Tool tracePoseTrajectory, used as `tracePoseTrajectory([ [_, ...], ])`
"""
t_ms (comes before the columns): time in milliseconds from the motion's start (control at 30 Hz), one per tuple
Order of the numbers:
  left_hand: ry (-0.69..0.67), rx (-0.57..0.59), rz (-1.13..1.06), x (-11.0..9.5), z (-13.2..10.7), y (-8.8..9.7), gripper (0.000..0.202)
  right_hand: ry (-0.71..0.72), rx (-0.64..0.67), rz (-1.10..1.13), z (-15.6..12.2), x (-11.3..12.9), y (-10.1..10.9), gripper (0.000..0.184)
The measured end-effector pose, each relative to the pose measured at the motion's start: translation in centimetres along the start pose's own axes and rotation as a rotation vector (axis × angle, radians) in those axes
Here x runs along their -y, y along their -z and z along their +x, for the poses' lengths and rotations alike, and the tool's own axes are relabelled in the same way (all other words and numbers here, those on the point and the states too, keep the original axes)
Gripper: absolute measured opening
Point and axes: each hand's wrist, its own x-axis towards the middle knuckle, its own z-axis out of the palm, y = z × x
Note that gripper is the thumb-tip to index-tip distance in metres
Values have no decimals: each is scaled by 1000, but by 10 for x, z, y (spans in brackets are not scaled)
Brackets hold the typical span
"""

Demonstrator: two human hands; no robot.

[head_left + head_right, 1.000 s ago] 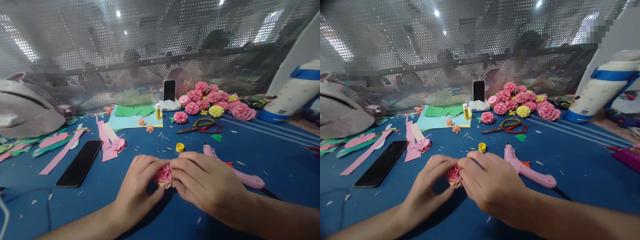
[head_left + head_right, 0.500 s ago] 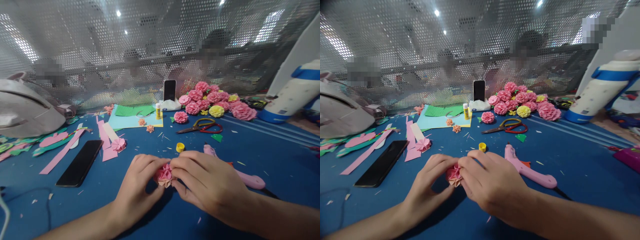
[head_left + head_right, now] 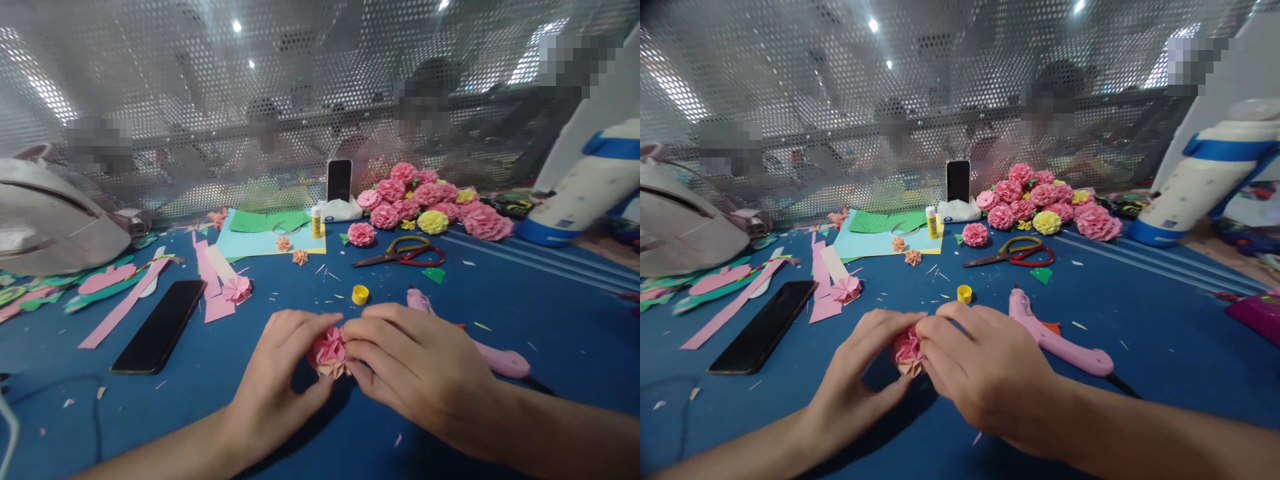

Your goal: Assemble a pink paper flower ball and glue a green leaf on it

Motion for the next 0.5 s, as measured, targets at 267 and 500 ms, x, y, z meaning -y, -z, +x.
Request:
tracePoseTrajectory([
  [267, 188, -49, -117, 0, 1, -3, 35, -142, -11, 289, 11, -9, 14, 17],
  [500, 46, 17, 41, -1, 1, 0, 32, -98, 19, 248, 9, -5, 10, 13],
])
